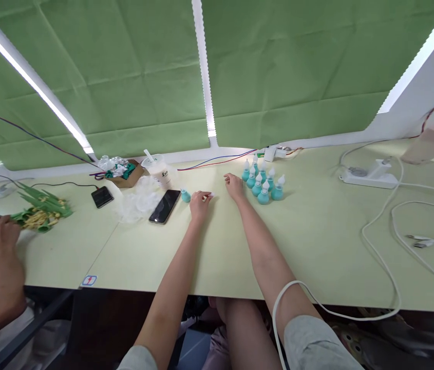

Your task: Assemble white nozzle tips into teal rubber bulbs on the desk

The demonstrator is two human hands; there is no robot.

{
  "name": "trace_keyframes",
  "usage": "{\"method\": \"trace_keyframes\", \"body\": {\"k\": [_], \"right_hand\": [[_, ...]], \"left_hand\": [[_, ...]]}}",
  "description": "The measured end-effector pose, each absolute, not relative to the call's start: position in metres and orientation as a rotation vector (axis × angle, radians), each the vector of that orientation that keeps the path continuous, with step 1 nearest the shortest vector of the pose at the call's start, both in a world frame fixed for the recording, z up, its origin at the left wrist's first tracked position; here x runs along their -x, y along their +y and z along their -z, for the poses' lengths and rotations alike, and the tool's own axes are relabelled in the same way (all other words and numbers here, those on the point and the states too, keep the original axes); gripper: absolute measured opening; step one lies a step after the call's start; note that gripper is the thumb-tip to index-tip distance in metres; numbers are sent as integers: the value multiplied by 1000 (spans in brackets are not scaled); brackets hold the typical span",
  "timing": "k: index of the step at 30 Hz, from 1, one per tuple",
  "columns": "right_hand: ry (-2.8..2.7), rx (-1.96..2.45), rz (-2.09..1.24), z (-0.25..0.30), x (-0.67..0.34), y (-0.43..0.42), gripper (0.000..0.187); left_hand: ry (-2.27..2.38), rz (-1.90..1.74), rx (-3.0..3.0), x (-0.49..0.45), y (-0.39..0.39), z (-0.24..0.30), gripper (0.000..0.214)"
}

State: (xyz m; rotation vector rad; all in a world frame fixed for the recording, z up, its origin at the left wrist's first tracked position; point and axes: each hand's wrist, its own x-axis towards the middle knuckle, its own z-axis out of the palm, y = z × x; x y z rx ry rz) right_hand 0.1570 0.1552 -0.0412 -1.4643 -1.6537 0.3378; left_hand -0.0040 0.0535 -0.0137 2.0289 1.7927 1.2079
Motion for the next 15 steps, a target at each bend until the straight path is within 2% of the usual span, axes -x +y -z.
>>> {"method": "trace_keyframes", "body": {"k": [7,15], "right_hand": [[-1540,1375,-482,43,-151,175,20],[-1519,1377,-494,40,-143,180,18]], "left_hand": [[1797,-1176,-2008,4,52,12,10],[1788,-1163,-2017,4,53,14,9]]}}
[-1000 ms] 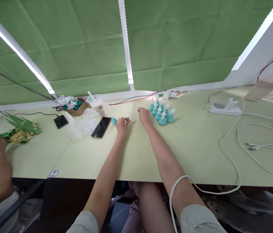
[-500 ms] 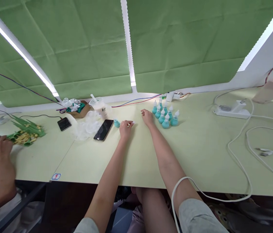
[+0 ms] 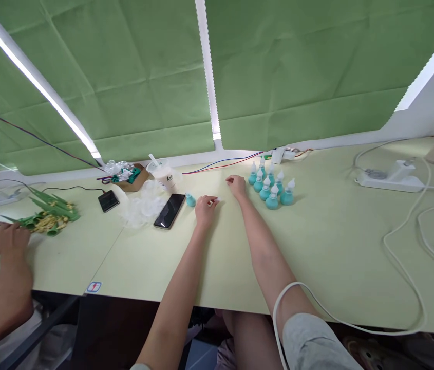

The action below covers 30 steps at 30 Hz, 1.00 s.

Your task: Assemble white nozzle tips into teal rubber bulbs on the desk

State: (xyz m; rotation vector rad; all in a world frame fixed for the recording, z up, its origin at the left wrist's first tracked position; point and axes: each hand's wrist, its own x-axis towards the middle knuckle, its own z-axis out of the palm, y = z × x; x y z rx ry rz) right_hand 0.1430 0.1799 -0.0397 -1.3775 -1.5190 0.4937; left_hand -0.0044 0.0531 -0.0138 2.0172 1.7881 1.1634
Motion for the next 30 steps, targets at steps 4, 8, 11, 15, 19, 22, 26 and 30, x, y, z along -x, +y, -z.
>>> {"method": "trace_keyframes", "body": {"k": [4,8,11,15,19,22,26,30], "right_hand": [[-1557,1480,-400,39,-145,177,18],[-1539,1545,-422,40,-147,177,17],[-1502,1516,-497,41,-147,178,20],[-1466,1495,-544,41,-148,177,26],[-1451,1468,-554,38,-148,173,33],[-1437,1402,-488,36,-144,160,35],[-1419,1280,-387,35,-140,118,37],[-1522,1188,-509,37,-146,59,35]], "left_hand": [[1788,-1145,-2019,4,53,14,9],[1790,-1131,-2016,4,53,12,8],[1787,-1118,-2023,4,53,12,9],[1784,-1124,-2021,4,53,12,9],[1783,-1126,-2015,4,53,13,9],[1786,-1126,-2025,5,53,13,10],[1802,-1130,-2049,6,53,11,11],[1864,-1113,-2083,5,51,8,11]]}}
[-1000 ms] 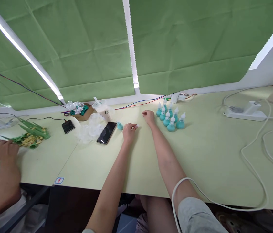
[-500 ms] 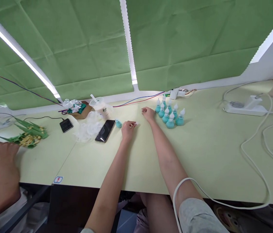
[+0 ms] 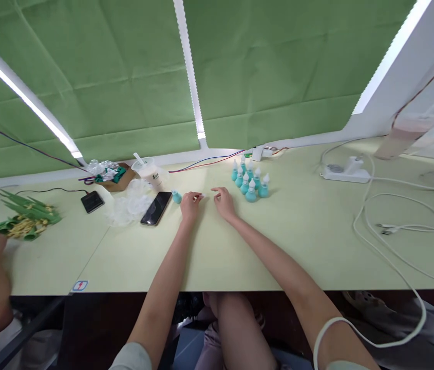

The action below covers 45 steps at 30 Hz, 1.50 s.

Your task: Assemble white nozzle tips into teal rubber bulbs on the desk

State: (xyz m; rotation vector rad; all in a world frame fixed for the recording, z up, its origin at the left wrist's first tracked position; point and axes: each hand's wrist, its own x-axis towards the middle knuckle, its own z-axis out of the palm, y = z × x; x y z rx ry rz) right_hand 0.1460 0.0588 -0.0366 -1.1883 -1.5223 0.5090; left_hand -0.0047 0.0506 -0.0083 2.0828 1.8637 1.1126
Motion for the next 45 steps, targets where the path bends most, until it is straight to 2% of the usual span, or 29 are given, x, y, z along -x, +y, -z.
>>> {"method": "trace_keyframes", "body": {"k": [7,11,16,22,33,45], "right_hand": [[-1568,1207,-794,32,-157,16,29],[-1620,1269,-845,26,-156,22,26],[-1679,1277,-867,23,-156,23,24],[-1742,1280,-849,17,-159,21,26],[-1808,1313,-825,14,-161,22,26],[-1810,1314,-814,13,-162,20,25]], "left_hand": [[1997,-1093,-2058,-2,50,-3,14],[2016,-849,-2118,-10,79,-28,14],[2059,-565,-2217,-26,132,-52,18],[2068,-436,-2216,-38,167,-46,17],[2039,-393,-2241,-37,168,-32,17],[2027,-237,-2393,-40,171,-44,17]]}}
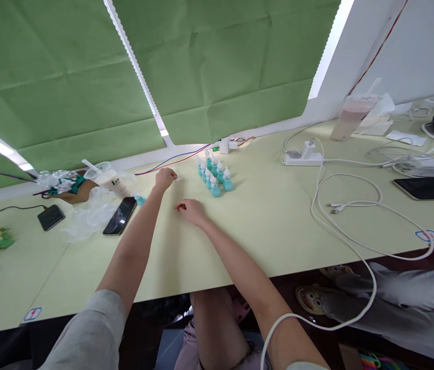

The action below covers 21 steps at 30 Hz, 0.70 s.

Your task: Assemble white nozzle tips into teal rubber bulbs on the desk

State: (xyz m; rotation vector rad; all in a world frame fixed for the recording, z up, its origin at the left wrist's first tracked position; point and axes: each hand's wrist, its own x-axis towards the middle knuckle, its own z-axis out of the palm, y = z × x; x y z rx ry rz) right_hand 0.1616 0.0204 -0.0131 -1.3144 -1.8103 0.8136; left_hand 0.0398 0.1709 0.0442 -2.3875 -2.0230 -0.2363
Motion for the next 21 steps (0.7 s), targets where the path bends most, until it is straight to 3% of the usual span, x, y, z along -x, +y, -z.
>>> {"method": "trace_keyframes", "body": {"k": [13,17,21], "right_hand": [[-1810,1297,-816,14,-162,21,25],[-1810,1299,-811,14,-162,21,26],[-1825,1311,-811,12,-162,21,26]], "left_hand": [[-1942,181,2410,-36,175,-44,17],[-1739,260,2477,-38,174,-42,20],[-1598,120,2516,-43,177,-39,14]]}}
